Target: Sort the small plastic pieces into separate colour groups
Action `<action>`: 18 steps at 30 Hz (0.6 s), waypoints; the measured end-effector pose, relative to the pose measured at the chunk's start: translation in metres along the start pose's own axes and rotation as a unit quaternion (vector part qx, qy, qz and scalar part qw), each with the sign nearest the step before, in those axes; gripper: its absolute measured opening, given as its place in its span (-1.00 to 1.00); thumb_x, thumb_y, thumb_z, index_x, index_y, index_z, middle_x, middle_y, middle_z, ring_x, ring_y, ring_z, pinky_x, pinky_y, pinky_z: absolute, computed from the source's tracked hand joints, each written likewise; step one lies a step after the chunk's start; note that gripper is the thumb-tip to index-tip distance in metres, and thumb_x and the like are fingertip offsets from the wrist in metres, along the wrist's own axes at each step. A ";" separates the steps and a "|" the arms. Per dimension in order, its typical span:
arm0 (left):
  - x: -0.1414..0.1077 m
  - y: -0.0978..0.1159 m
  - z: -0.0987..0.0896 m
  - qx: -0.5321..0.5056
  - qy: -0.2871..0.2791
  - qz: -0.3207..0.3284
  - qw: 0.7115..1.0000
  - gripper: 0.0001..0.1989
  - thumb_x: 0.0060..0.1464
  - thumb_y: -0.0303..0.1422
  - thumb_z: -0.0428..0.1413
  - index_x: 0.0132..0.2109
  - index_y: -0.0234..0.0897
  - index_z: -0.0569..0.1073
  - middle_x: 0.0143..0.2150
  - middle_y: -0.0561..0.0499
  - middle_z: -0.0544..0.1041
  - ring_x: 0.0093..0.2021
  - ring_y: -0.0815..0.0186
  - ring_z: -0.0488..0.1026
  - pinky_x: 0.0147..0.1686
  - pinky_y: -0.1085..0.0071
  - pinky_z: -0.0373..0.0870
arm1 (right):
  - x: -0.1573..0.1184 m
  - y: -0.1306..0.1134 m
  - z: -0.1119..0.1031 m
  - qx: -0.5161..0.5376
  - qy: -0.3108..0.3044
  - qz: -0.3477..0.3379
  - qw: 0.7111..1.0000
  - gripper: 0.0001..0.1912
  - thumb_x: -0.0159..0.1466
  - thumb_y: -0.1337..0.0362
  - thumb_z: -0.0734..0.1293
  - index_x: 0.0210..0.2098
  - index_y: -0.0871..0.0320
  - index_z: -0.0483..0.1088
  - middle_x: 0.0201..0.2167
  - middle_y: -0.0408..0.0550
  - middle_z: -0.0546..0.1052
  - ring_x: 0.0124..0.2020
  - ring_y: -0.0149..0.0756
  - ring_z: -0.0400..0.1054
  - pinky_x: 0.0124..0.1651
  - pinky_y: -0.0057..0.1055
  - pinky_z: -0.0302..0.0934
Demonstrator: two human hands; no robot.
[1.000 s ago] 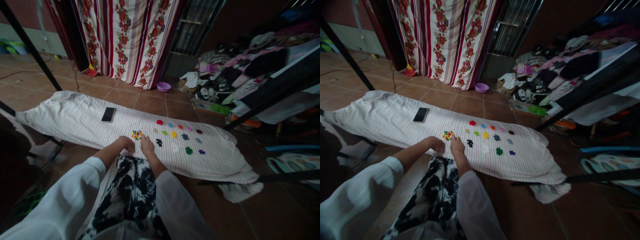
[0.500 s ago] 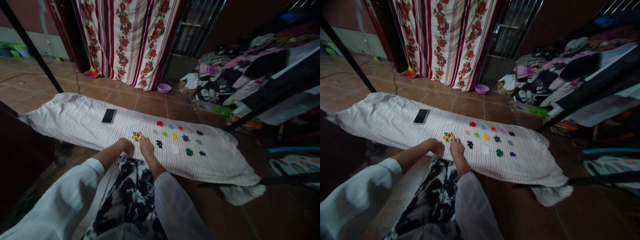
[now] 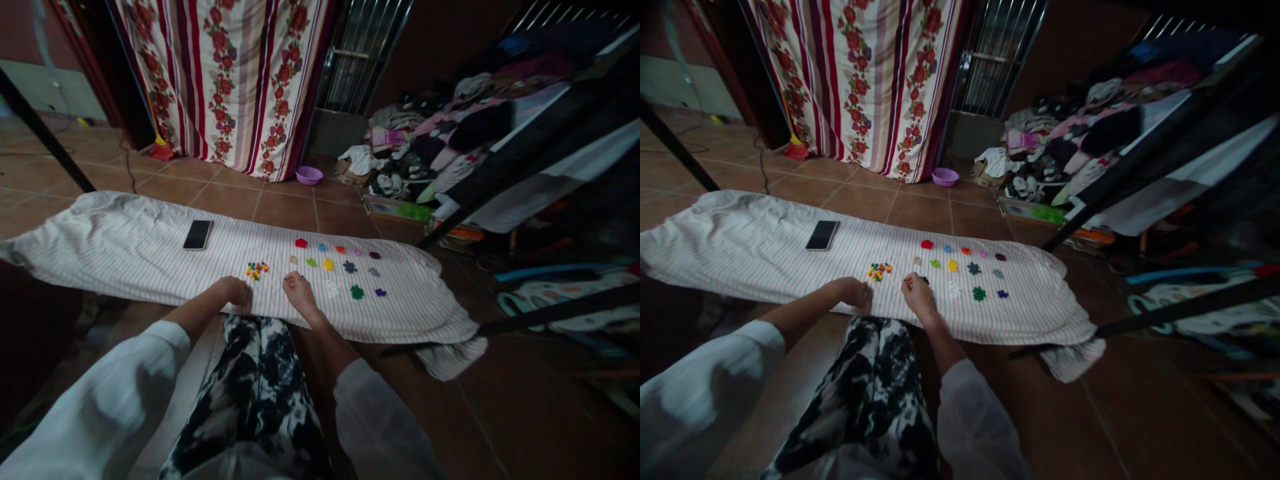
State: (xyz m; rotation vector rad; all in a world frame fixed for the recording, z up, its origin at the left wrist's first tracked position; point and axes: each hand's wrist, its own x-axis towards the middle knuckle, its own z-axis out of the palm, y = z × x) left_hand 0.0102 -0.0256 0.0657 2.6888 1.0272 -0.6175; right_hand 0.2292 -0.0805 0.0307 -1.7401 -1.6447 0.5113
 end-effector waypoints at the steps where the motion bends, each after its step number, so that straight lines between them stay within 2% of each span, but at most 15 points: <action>1: 0.000 0.000 0.000 0.000 -0.009 -0.009 1.000 -0.59 0.08 -0.12 0.03 -0.03 -0.26 0.50 -0.12 -0.21 0.59 -0.09 0.09 0.52 -0.08 0.16 0.42 | -0.002 0.008 -0.008 0.024 0.020 0.009 0.999 -0.90 0.21 0.29 0.23 -0.28 0.07 0.36 -0.38 -0.13 0.54 -0.33 -0.32 0.44 -0.23 -0.42 0.28; 4: -0.001 0.002 -0.002 -0.003 -0.035 -0.037 0.999 -0.56 0.07 -0.07 0.03 -0.02 -0.24 0.50 -0.08 -0.20 0.58 -0.06 0.10 0.52 -0.05 0.19 0.40 | -0.006 0.035 -0.036 0.064 0.077 0.034 0.994 -0.86 0.20 0.22 0.23 -0.27 0.07 0.36 -0.39 -0.14 0.53 -0.35 -0.31 0.45 -0.24 -0.38 0.31; 7: -0.003 0.003 -0.004 -0.003 -0.047 -0.055 0.997 -0.54 0.06 -0.05 0.04 -0.01 -0.23 0.50 -0.04 -0.21 0.57 -0.04 0.09 0.51 -0.03 0.20 0.38 | -0.008 0.062 -0.064 0.061 0.138 0.069 0.986 -0.81 0.17 0.18 0.23 -0.26 0.09 0.37 -0.38 -0.10 0.54 -0.37 -0.29 0.44 -0.22 -0.34 0.32; 12: -0.007 0.003 -0.004 0.003 -0.050 -0.071 0.996 -0.53 0.07 -0.07 0.04 0.02 -0.24 0.48 0.02 -0.22 0.54 0.02 0.06 0.48 0.02 0.16 0.35 | -0.010 0.104 -0.105 -0.019 0.235 0.113 0.965 -0.79 0.10 0.22 0.20 -0.32 0.14 0.39 -0.39 -0.01 0.52 -0.30 -0.20 0.41 -0.14 -0.27 0.29; 14: -0.007 0.005 -0.003 0.006 -0.049 -0.071 0.996 -0.55 0.07 -0.07 0.03 0.01 -0.24 0.49 0.04 -0.22 0.53 0.03 0.06 0.48 0.04 0.14 0.33 | -0.011 0.118 -0.117 -0.062 0.248 0.121 0.959 -0.79 0.08 0.25 0.20 -0.34 0.17 0.40 -0.36 0.04 0.51 -0.25 -0.18 0.39 -0.07 -0.25 0.26; 18: -0.010 0.011 -0.003 0.017 -0.040 -0.077 0.996 -0.57 0.13 -0.11 -0.05 0.00 -0.25 0.49 0.07 -0.24 0.51 0.03 0.01 0.47 0.05 0.07 0.32 | -0.011 0.138 -0.130 -0.105 0.222 0.153 0.957 -0.75 0.08 0.27 0.20 -0.31 0.21 0.44 -0.29 0.09 0.51 -0.18 -0.16 0.36 -0.01 -0.24 0.22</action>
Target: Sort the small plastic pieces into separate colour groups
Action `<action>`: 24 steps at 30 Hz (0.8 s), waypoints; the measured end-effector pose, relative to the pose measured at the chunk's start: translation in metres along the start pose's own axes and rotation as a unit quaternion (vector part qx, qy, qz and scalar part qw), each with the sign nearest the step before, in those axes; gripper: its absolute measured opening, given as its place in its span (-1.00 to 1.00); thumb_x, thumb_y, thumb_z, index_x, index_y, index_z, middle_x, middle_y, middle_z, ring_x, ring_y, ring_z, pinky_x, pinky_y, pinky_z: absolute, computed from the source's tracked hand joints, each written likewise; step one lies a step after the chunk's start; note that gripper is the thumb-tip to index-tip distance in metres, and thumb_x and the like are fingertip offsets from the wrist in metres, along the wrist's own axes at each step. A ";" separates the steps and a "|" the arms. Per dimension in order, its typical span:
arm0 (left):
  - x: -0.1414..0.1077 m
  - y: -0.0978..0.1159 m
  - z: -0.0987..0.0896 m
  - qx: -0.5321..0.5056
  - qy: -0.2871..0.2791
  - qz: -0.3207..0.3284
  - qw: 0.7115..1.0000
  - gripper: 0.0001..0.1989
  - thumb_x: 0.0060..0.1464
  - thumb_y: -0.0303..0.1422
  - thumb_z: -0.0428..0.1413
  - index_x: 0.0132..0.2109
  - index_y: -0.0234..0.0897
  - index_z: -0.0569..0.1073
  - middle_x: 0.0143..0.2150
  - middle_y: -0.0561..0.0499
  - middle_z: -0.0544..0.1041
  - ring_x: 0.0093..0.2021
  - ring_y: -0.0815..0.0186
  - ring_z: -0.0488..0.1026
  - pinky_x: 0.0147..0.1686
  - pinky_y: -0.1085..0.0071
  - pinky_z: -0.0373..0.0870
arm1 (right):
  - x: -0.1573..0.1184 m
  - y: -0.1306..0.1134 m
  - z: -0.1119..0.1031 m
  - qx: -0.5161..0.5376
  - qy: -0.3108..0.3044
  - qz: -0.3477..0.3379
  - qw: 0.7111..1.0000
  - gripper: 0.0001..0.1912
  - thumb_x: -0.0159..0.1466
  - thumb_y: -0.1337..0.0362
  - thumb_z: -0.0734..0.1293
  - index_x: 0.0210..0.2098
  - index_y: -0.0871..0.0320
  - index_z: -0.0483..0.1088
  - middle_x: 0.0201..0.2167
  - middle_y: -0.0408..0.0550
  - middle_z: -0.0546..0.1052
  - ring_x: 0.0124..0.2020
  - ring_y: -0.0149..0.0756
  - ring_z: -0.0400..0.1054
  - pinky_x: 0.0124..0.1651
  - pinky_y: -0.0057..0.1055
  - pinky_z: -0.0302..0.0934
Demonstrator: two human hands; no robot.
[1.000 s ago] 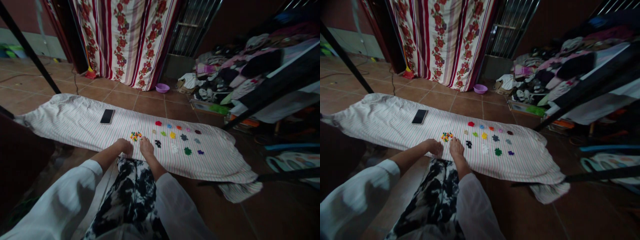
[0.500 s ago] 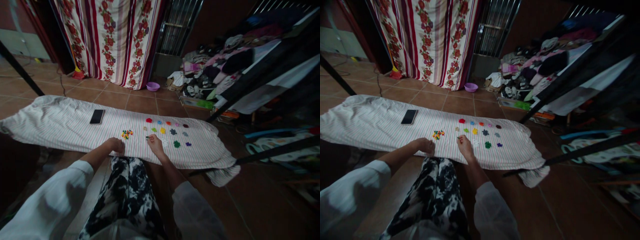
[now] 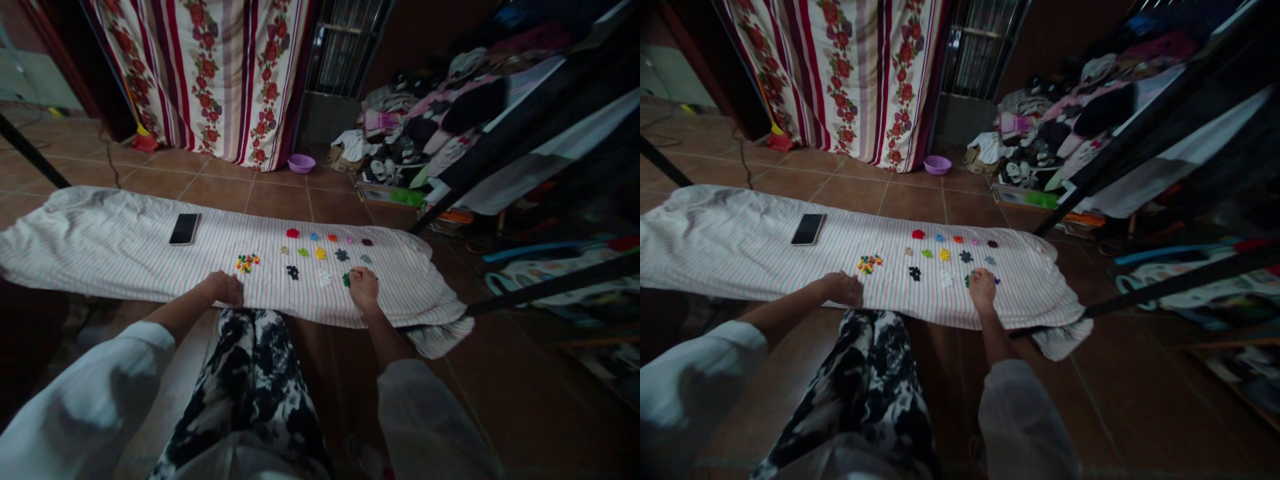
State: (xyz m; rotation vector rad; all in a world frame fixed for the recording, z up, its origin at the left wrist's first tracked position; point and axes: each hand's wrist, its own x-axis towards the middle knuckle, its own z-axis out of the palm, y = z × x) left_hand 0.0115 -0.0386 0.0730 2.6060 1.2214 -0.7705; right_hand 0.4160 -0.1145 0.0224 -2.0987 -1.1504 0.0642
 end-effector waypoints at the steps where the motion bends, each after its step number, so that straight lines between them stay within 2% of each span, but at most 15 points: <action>1: -0.002 0.001 0.000 0.002 0.005 -0.005 1.000 -0.57 0.13 -0.13 -0.06 0.00 -0.25 0.49 0.08 -0.25 0.50 0.04 -0.01 0.47 0.05 0.05 0.31 | 0.001 0.003 0.000 -0.007 -0.005 0.006 1.000 -0.74 0.08 0.28 0.20 -0.31 0.21 0.44 -0.29 0.10 0.51 -0.16 -0.15 0.36 0.00 -0.23 0.21; 8: -0.007 0.006 0.009 0.008 0.040 -0.049 0.998 -0.48 0.13 -0.18 -0.11 0.12 -0.37 0.42 0.13 -0.36 0.45 0.09 -0.16 0.41 -0.01 -0.02 0.34 | 0.005 0.014 0.012 -0.013 -0.019 0.029 0.999 -0.74 0.07 0.32 0.18 -0.33 0.19 0.46 -0.30 0.07 0.53 -0.13 -0.14 0.35 0.04 -0.21 0.20; 12: -0.005 0.006 0.012 0.003 0.048 -0.050 0.998 -0.49 0.10 -0.18 -0.08 0.12 -0.30 0.43 0.20 -0.32 0.39 0.11 -0.18 0.38 0.01 -0.05 0.31 | 0.004 0.021 0.019 -0.010 -0.021 0.021 1.000 -0.74 0.05 0.31 0.17 -0.36 0.17 0.45 -0.30 0.06 0.54 -0.13 -0.15 0.35 0.08 -0.20 0.20; 16: -0.008 0.008 0.007 0.006 0.046 -0.051 0.998 -0.41 0.09 -0.17 -0.08 0.18 -0.44 0.36 0.06 -0.42 0.47 0.06 -0.18 0.42 -0.06 0.01 0.34 | 0.003 0.026 0.023 0.009 0.005 0.007 1.000 -0.76 0.04 0.29 0.15 -0.42 0.15 0.44 -0.35 0.05 0.53 -0.17 -0.15 0.35 0.06 -0.17 0.22; 18: -0.011 0.009 0.004 0.012 0.042 -0.048 0.998 -0.37 0.06 -0.17 -0.04 0.20 -0.49 0.33 0.06 -0.44 0.47 0.07 -0.20 0.41 -0.06 0.03 0.34 | 0.003 0.029 0.024 0.013 0.015 0.002 1.000 -0.76 0.04 0.28 0.15 -0.43 0.15 0.43 -0.36 0.06 0.53 -0.18 -0.14 0.35 0.05 -0.16 0.22; 24: -0.014 0.012 -0.002 0.019 0.027 -0.045 0.998 -0.30 -0.02 -0.16 0.06 0.24 -0.44 0.29 0.08 -0.41 0.46 0.11 -0.20 0.37 -0.04 0.01 0.32 | 0.002 0.037 0.026 0.012 0.035 -0.030 0.999 -0.75 0.07 0.27 0.12 -0.43 0.13 0.42 -0.35 0.08 0.53 -0.17 -0.13 0.35 0.05 -0.15 0.22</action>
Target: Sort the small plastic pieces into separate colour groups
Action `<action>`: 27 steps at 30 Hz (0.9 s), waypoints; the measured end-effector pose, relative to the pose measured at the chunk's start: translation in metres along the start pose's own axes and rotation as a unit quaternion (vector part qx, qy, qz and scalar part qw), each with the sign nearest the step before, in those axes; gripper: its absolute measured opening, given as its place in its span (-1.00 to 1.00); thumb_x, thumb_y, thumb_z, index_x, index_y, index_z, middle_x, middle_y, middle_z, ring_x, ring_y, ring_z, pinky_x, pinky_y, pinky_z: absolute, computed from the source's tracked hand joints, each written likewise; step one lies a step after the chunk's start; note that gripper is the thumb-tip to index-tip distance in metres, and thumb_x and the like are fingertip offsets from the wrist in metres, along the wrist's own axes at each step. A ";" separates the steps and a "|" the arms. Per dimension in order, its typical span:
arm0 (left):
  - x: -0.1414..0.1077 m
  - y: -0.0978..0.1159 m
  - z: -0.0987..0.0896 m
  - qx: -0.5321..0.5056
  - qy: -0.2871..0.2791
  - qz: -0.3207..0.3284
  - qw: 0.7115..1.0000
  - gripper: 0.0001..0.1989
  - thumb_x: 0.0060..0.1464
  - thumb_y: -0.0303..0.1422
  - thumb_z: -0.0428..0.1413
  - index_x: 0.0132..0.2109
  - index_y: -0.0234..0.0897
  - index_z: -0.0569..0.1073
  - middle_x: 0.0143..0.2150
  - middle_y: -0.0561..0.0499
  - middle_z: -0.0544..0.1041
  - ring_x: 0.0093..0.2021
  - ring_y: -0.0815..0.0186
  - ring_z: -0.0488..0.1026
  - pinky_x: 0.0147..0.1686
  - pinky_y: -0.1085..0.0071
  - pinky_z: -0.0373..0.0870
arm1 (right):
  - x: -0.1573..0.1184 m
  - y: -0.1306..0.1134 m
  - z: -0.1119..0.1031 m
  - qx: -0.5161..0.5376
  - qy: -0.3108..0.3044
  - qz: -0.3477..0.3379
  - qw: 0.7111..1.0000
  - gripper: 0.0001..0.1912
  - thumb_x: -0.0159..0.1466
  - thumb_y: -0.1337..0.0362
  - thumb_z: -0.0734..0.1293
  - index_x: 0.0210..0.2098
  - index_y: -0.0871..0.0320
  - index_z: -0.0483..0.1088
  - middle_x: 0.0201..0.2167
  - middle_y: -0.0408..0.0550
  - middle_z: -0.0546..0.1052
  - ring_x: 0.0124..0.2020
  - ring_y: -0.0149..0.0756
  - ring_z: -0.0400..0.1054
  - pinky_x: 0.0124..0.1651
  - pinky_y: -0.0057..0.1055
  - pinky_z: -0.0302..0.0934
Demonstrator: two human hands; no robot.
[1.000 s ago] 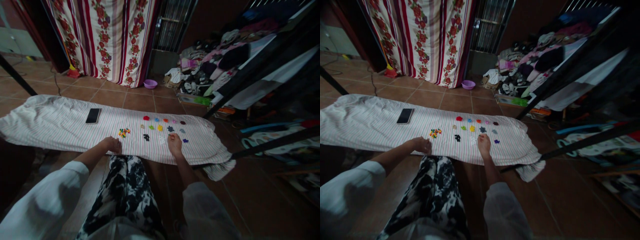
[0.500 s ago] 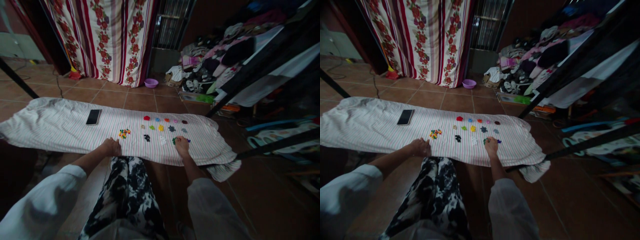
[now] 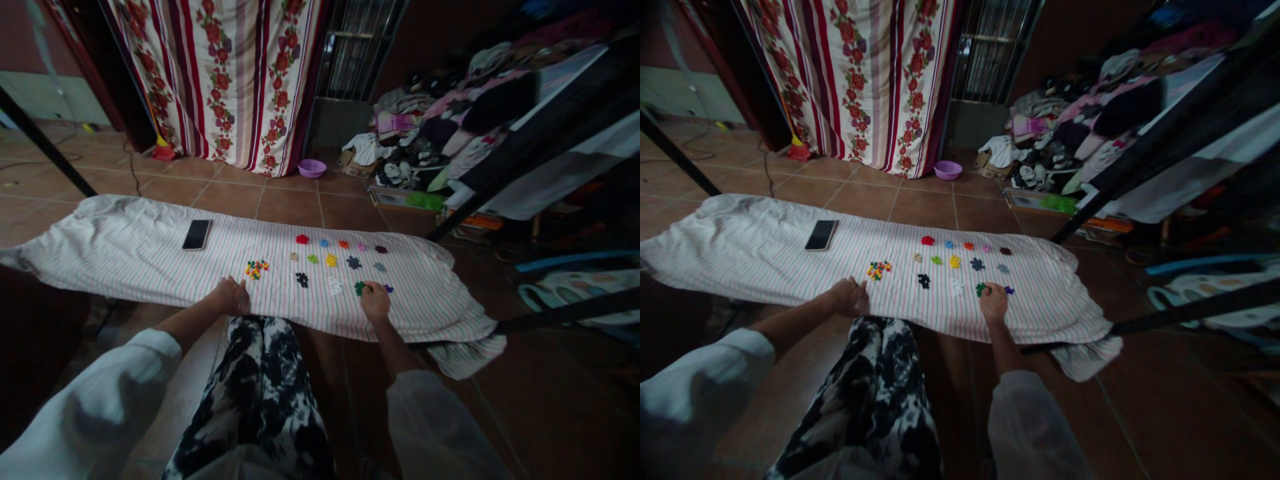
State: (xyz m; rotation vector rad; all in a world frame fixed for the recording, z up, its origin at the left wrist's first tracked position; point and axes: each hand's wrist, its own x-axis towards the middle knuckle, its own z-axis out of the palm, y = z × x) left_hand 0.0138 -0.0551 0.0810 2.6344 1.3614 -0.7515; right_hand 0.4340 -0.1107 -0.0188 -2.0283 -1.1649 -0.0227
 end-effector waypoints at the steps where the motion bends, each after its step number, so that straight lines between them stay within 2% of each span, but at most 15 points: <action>1: 0.000 0.000 0.000 0.001 -0.001 0.001 1.000 -0.31 -0.02 -0.16 0.07 0.23 -0.42 0.30 0.09 -0.40 0.46 0.11 -0.20 0.37 -0.03 0.00 0.32 | -0.001 0.002 0.001 0.001 0.000 -0.010 1.000 -0.74 0.09 0.27 0.11 -0.43 0.13 0.42 -0.34 0.08 0.54 -0.17 -0.13 0.35 0.05 -0.15 0.22; 5: 0.000 0.002 -0.002 0.009 -0.002 0.009 1.000 -0.30 -0.07 -0.19 0.14 0.22 -0.39 0.33 0.13 -0.43 0.42 0.14 -0.23 0.35 0.01 -0.03 0.28 | -0.004 0.007 0.006 0.011 0.031 -0.061 0.998 -0.65 0.20 0.18 0.07 -0.36 0.15 0.44 -0.27 0.12 0.55 -0.16 -0.14 0.37 0.02 -0.14 0.24; 9: -0.002 0.003 -0.003 0.029 -0.002 0.026 0.999 -0.26 -0.05 -0.20 0.15 0.26 -0.46 0.28 0.20 -0.50 0.35 0.17 -0.27 0.32 0.05 -0.06 0.27 | -0.007 0.007 0.015 -0.002 0.083 -0.131 0.988 -0.58 0.22 0.04 0.13 -0.27 0.19 0.47 -0.18 0.18 0.54 -0.11 -0.09 0.39 0.04 -0.10 0.22; 12: -0.004 0.005 0.000 0.050 -0.001 0.029 0.998 -0.21 -0.03 -0.15 0.13 0.28 -0.51 0.23 0.21 -0.54 0.32 0.21 -0.33 0.27 0.07 -0.11 0.24 | -0.009 0.006 0.019 -0.033 0.069 -0.164 0.983 -0.60 0.22 0.02 0.18 -0.25 0.16 0.50 -0.14 0.16 0.55 -0.09 -0.07 0.39 0.04 -0.10 0.22; 20: 0.000 0.010 0.017 0.057 0.027 -0.005 0.998 0.01 -0.17 -0.08 0.23 0.32 -0.61 0.13 0.23 -0.69 0.21 0.20 -0.44 0.25 0.04 -0.16 0.23 | -0.012 0.010 0.019 -0.047 0.032 -0.167 0.984 -0.65 0.25 0.13 0.12 -0.25 0.12 0.49 -0.16 0.10 0.57 -0.09 -0.10 0.40 0.05 -0.15 0.20; 23: 0.000 0.010 0.017 0.057 0.016 -0.020 0.998 0.03 -0.17 -0.05 0.21 0.34 -0.59 0.11 0.23 -0.69 0.21 0.19 -0.47 0.25 -0.04 -0.16 0.28 | -0.012 0.009 0.019 -0.044 0.033 -0.162 0.985 -0.65 0.26 0.15 0.11 -0.25 0.14 0.48 -0.16 0.11 0.58 -0.09 -0.10 0.41 0.06 -0.14 0.20; 27: -0.002 0.010 0.013 0.066 0.004 -0.004 0.998 0.02 -0.13 -0.06 0.18 0.34 -0.64 0.07 0.24 -0.71 0.18 0.19 -0.45 0.25 -0.02 -0.14 0.27 | -0.014 0.007 0.020 -0.048 0.037 -0.156 0.986 -0.63 0.26 0.11 0.13 -0.25 0.15 0.49 -0.14 0.12 0.58 -0.07 -0.09 0.40 0.07 -0.14 0.19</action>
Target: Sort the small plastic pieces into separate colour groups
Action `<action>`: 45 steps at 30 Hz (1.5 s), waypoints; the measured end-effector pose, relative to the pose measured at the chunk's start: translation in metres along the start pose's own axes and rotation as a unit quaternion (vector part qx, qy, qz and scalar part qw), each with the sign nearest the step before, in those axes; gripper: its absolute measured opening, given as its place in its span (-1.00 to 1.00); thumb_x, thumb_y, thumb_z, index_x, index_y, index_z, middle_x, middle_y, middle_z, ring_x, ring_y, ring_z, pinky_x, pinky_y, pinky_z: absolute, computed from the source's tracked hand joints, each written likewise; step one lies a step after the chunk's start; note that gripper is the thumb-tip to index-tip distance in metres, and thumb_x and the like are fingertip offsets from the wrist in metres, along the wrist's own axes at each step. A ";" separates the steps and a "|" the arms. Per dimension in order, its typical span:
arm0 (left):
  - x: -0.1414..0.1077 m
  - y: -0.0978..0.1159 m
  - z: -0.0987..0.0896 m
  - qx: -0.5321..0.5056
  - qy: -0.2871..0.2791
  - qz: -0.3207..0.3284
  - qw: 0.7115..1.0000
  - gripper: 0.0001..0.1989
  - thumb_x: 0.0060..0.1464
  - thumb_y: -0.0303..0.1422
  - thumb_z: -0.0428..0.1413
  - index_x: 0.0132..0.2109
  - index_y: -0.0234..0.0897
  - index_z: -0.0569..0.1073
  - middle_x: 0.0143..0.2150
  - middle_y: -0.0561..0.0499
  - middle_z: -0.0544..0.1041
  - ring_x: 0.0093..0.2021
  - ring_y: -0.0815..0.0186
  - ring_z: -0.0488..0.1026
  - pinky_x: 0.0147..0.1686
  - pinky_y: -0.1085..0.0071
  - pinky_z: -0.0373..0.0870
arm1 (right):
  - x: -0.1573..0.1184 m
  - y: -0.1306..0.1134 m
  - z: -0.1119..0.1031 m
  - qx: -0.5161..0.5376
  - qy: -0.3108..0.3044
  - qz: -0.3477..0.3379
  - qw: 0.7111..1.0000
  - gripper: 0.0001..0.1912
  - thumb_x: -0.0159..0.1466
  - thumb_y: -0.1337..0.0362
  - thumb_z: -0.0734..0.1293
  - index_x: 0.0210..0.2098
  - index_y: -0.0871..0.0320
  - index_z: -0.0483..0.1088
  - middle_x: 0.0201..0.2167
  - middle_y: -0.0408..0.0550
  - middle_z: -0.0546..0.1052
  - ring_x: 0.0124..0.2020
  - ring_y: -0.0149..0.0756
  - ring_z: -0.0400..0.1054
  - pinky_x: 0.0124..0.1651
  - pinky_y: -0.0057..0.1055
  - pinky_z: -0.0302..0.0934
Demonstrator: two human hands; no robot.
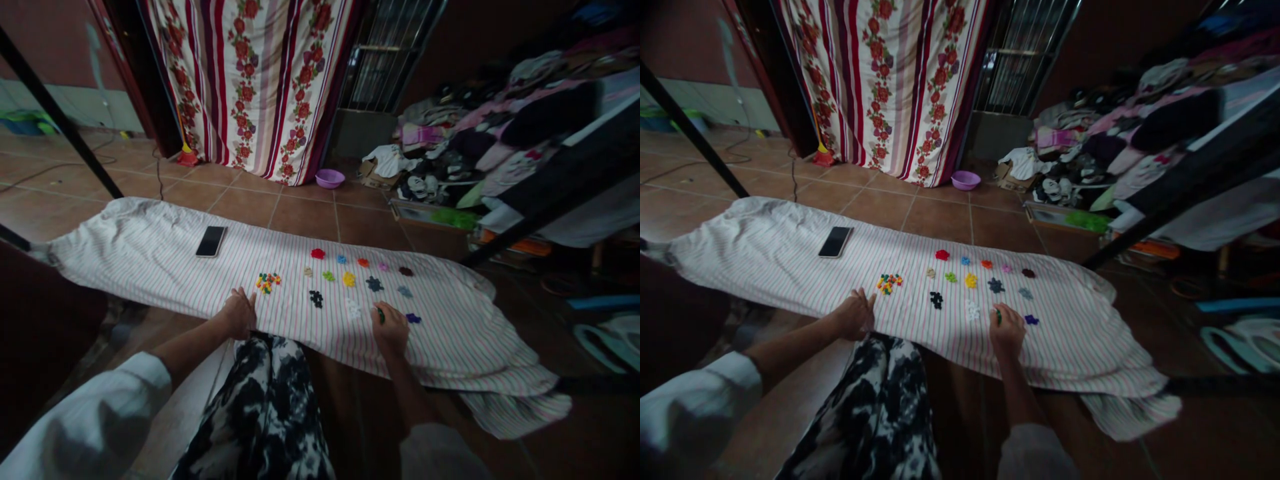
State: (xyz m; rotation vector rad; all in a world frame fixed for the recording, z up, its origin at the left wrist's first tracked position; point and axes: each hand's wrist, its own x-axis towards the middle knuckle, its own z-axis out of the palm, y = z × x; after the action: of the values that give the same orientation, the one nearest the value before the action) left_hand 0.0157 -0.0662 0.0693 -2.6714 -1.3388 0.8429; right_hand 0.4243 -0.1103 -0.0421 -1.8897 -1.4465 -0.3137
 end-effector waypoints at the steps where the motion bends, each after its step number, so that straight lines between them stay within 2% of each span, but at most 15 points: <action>1: 0.000 0.000 0.000 0.000 -0.001 0.000 1.000 0.02 -0.12 -0.06 0.18 0.34 -0.67 0.06 0.23 -0.74 0.18 0.19 -0.46 0.24 -0.02 -0.13 0.27 | 0.000 0.000 0.000 0.001 0.001 0.000 1.000 -0.63 0.25 0.09 0.14 -0.25 0.15 0.50 -0.13 0.12 0.57 -0.06 -0.08 0.40 0.08 -0.14 0.19; 7: 0.001 0.000 0.003 -0.017 0.009 -0.009 1.000 0.03 -0.13 -0.07 0.19 0.34 -0.67 0.05 0.23 -0.77 0.16 0.16 -0.50 0.26 -0.05 -0.14 0.27 | 0.008 0.005 -0.006 0.039 0.002 -0.022 0.999 -0.66 0.22 0.19 0.13 -0.28 0.12 0.51 -0.20 0.09 0.56 -0.05 -0.10 0.39 0.10 -0.07 0.16; 9: 0.002 -0.001 0.003 -0.034 0.018 -0.009 0.999 0.02 -0.15 -0.09 0.20 0.34 -0.63 0.07 0.23 -0.74 0.18 0.16 -0.50 0.26 -0.04 -0.16 0.25 | 0.013 -0.002 -0.012 0.044 0.023 -0.018 0.999 -0.67 0.22 0.20 0.13 -0.28 0.13 0.50 -0.19 0.11 0.54 -0.03 -0.08 0.37 0.11 -0.02 0.16; 11: 0.001 -0.003 0.002 -0.051 0.020 -0.010 0.998 0.00 -0.16 -0.11 0.19 0.34 -0.60 0.08 0.24 -0.72 0.19 0.16 -0.50 0.25 -0.04 -0.18 0.24 | 0.018 -0.018 -0.019 0.057 0.043 -0.014 0.997 -0.68 0.23 0.17 0.15 -0.25 0.15 0.49 -0.16 0.15 0.53 -0.02 -0.05 0.37 0.13 0.03 0.15; 14: -0.002 -0.004 -0.002 -0.061 0.002 -0.010 0.998 -0.02 -0.12 -0.14 0.17 0.34 -0.62 0.07 0.24 -0.73 0.17 0.17 -0.50 0.25 -0.04 -0.15 0.23 | 0.022 -0.063 -0.028 0.111 0.038 -0.014 0.993 -0.64 0.26 0.12 0.15 -0.14 0.18 0.46 -0.10 0.18 0.51 -0.01 -0.07 0.38 0.11 -0.02 0.22; 18: -0.008 -0.006 -0.009 -0.080 0.006 0.008 0.997 -0.08 -0.10 -0.21 0.18 0.33 -0.59 0.09 0.25 -0.63 0.23 0.21 -0.43 0.20 0.06 -0.11 0.16 | 0.012 -0.144 -0.026 0.222 -0.051 -0.013 0.974 -0.62 0.30 0.12 0.15 -0.05 0.18 0.41 -0.13 0.13 0.50 -0.16 -0.20 0.41 -0.11 -0.25 0.36; 22: -0.011 -0.012 -0.014 -0.108 -0.005 -0.004 0.994 -0.13 -0.07 -0.19 0.17 0.31 -0.59 0.12 0.19 -0.60 0.32 0.21 -0.35 0.25 0.08 -0.04 0.19 | -0.009 -0.212 0.000 0.261 -0.176 -0.007 0.949 -0.67 0.30 0.23 0.13 -0.06 0.12 0.43 -0.11 0.07 0.48 -0.15 -0.24 0.40 -0.17 -0.35 0.37; 26: -0.009 -0.025 -0.019 -0.111 -0.016 0.000 0.994 -0.32 0.06 -0.17 0.06 0.26 -0.46 0.22 0.10 -0.47 0.44 0.11 -0.15 0.40 -0.01 0.08 0.31 | -0.018 -0.250 0.033 0.254 -0.235 -0.021 0.938 -0.66 0.25 0.36 0.15 -0.08 0.10 0.46 -0.09 0.03 0.47 -0.08 -0.23 0.39 0.03 -0.29 0.31; 29: -0.004 -0.031 -0.024 -0.114 -0.022 0.017 0.993 -0.50 0.12 -0.19 0.01 0.14 -0.38 0.36 0.00 -0.34 0.53 0.02 -0.02 0.49 -0.04 0.16 0.36 | -0.010 -0.260 0.049 0.228 -0.239 -0.013 0.944 -0.62 0.22 0.42 0.16 -0.06 0.10 0.46 -0.09 0.02 0.47 -0.09 -0.24 0.38 0.10 -0.29 0.26; 32: 0.003 -0.029 -0.028 -0.117 -0.017 0.026 0.993 -0.59 0.19 -0.26 -0.06 0.07 -0.42 0.39 -0.07 -0.35 0.56 -0.02 0.01 0.52 -0.06 0.15 0.39 | 0.003 -0.261 0.058 0.195 -0.242 -0.012 0.951 -0.61 0.23 0.44 0.15 -0.06 0.12 0.48 -0.10 0.02 0.48 -0.07 -0.24 0.37 0.11 -0.31 0.24; 35: 0.010 -0.022 -0.031 -0.120 -0.007 0.034 0.992 -0.61 0.19 -0.32 -0.06 0.08 -0.44 0.37 -0.04 -0.37 0.54 0.00 -0.02 0.51 -0.07 0.08 0.41 | 0.016 -0.260 0.062 0.153 -0.257 -0.020 0.954 -0.63 0.27 0.42 0.13 -0.07 0.12 0.49 -0.08 -0.01 0.50 -0.04 -0.26 0.36 0.11 -0.35 0.20; 40: 0.022 -0.017 -0.036 -0.119 -0.011 0.041 0.992 -0.54 0.04 -0.36 0.12 0.10 -0.41 0.38 -0.01 -0.34 0.54 0.01 -0.04 0.50 -0.07 0.06 0.44 | 0.036 -0.262 0.072 0.075 -0.310 -0.028 0.947 -0.66 0.30 0.37 0.15 -0.12 0.10 0.54 -0.11 -0.03 0.55 -0.04 -0.28 0.36 0.10 -0.39 0.16; 45: 0.030 -0.018 -0.036 -0.119 -0.023 0.042 0.992 -0.52 0.03 -0.39 0.13 0.12 -0.43 0.36 -0.05 -0.35 0.56 -0.01 -0.05 0.51 -0.09 0.06 0.46 | 0.051 -0.269 0.083 0.009 -0.348 -0.028 0.937 -0.67 0.30 0.34 0.18 -0.11 0.07 0.56 -0.11 -0.04 0.57 -0.04 -0.28 0.36 0.07 -0.41 0.15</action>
State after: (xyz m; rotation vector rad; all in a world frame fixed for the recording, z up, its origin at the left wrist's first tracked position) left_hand 0.0344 -0.0250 0.0912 -2.9238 -1.4287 0.8058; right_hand 0.1766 0.0114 0.0352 -2.0459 -1.9409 0.3916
